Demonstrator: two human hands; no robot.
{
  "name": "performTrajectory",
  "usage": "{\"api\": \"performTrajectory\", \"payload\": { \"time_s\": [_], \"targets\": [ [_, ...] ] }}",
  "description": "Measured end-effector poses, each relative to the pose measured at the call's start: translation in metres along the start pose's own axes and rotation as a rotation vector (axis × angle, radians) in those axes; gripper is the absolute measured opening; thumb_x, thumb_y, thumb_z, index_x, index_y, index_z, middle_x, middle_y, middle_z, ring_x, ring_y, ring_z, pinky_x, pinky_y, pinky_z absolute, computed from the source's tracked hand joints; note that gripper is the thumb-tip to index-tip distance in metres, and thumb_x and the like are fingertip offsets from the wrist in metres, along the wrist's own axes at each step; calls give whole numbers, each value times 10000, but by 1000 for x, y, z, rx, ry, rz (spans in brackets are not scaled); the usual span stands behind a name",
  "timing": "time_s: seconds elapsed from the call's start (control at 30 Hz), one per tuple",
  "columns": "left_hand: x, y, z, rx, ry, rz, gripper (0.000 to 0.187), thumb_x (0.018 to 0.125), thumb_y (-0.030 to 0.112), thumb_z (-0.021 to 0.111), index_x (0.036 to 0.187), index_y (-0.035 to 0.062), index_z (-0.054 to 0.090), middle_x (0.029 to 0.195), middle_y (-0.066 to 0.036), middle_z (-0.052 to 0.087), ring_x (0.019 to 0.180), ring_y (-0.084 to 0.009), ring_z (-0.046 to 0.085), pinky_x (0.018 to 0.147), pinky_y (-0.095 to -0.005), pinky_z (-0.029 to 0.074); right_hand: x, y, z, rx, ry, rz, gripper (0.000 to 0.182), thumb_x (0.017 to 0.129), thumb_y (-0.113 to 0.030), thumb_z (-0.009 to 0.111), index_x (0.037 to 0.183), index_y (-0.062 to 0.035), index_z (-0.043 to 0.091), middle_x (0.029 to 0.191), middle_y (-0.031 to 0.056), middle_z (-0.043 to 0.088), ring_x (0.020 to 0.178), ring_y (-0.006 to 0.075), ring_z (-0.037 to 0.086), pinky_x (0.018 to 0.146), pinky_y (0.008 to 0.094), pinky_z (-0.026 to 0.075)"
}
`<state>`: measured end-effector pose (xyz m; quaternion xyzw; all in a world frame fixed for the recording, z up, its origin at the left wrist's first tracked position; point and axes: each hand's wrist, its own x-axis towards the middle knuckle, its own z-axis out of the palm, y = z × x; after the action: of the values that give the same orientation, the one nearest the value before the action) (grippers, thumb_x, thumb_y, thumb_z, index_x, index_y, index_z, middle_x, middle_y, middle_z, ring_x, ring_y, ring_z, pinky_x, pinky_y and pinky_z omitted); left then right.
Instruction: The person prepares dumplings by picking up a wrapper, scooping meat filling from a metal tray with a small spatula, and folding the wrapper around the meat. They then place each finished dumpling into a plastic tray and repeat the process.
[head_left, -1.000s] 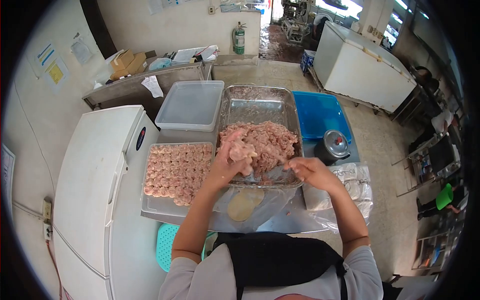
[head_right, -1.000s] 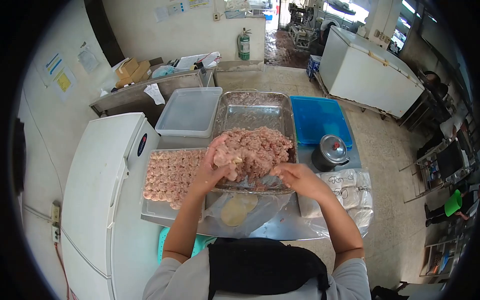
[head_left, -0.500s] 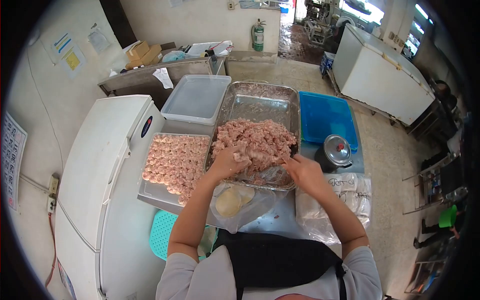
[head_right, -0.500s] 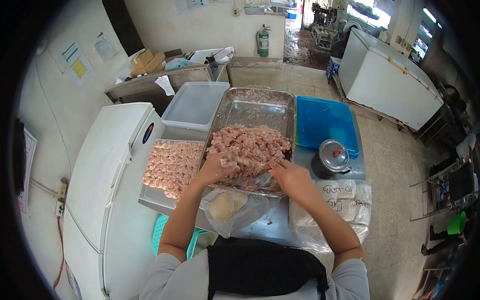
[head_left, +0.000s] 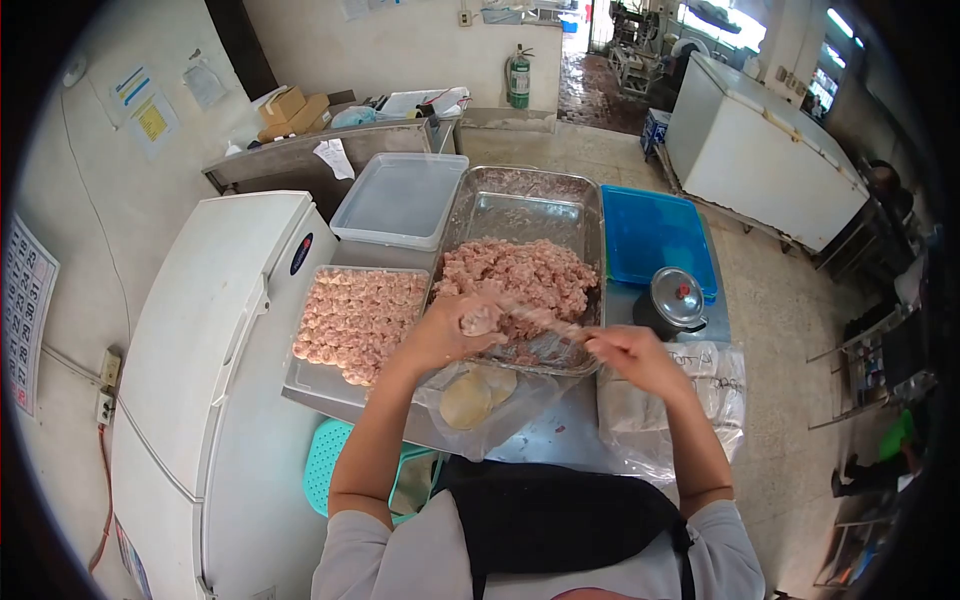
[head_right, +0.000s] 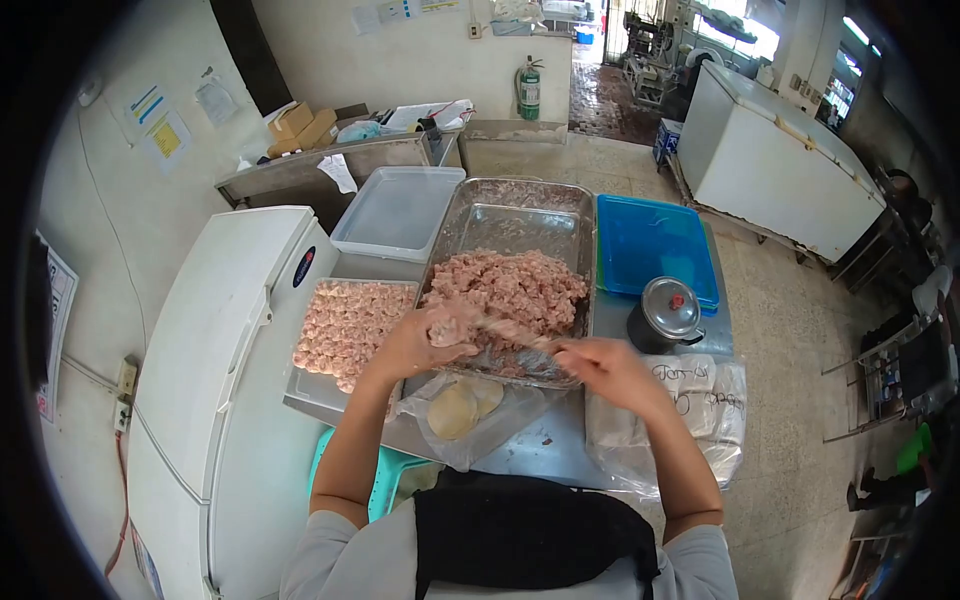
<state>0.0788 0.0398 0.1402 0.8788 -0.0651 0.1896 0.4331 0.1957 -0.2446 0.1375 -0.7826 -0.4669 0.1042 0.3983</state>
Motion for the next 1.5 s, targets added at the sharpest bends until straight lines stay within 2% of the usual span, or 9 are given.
{"api": "performTrajectory", "payload": {
  "time_s": [0.17,0.23,0.63,0.87,1.1,1.17,1.27,1.4,1.5],
  "targets": [
    [-12,-8,-18,118,-191,-39,312,690,177,813,928,44,662,969,-92,668,888,-232,632,826,-354,488,20,-23,24,1,-94,-158,238,912,-246,601,1058,-74,679,927,133,676,830,329,643,722,383,523],
    [-29,-21,-26,56,-134,-156,334,694,208,814,937,45,655,967,-106,664,890,-249,631,834,-360,484,25,-73,8,-425,-76,9,245,911,-245,595,1083,-88,670,909,120,663,824,332,639,701,407,521],
    [-104,-46,-131,-23,-105,-287,599,676,417,826,1104,48,626,978,-171,660,911,-301,622,843,-377,475,50,-153,130,-363,-47,-121,259,922,-230,585,1102,-57,652,891,159,652,812,361,634,678,426,500],
    [-182,-136,-190,113,-52,-367,613,671,334,821,1150,29,592,1052,-176,641,939,-303,620,828,-366,483,32,-131,163,66,-11,144,314,951,-182,578,1217,-17,595,965,156,676,857,216,632,799,313,480],
    [-242,-188,-154,432,36,-265,644,671,258,793,1197,7,519,1026,-207,626,943,-365,610,787,-420,499,-40,-116,177,388,232,613,283,959,-216,587,1153,-19,649,665,-67,474,570,24,424,508,188,343],
    [-236,-168,-150,398,-54,-571,671,712,168,760,1264,-21,429,1050,-241,582,970,-420,586,818,-461,493,-56,-112,185,395,320,695,288,961,-239,585,1144,-28,655,634,-89,422,530,7,378,474,167,294],
    [-233,-181,-133,333,-8,-599,751,698,193,780,1290,-46,386,1130,-294,562,1042,-409,572,834,-448,487,-68,-105,193,458,331,674,291,969,-258,569,1107,-19,660,634,-96,422,532,0,378,481,164,285],
    [-223,-187,-113,371,67,-485,728,720,146,750,1312,-56,377,1170,-296,540,1062,-425,555,865,-447,478,-58,-95,191,417,302,691,299,980,-283,540,1050,-21,666,631,-71,427,530,34,396,484,206,314],
    [-224,-189,-111,298,101,-511,722,734,111,719,1338,-60,362,1161,-283,549,1056,-430,556,876,-452,474,-34,-85,170,-90,247,479,328,970,-323,514,964,-30,661,641,98,569,623,261,589,587,394,441]
  ]
}}
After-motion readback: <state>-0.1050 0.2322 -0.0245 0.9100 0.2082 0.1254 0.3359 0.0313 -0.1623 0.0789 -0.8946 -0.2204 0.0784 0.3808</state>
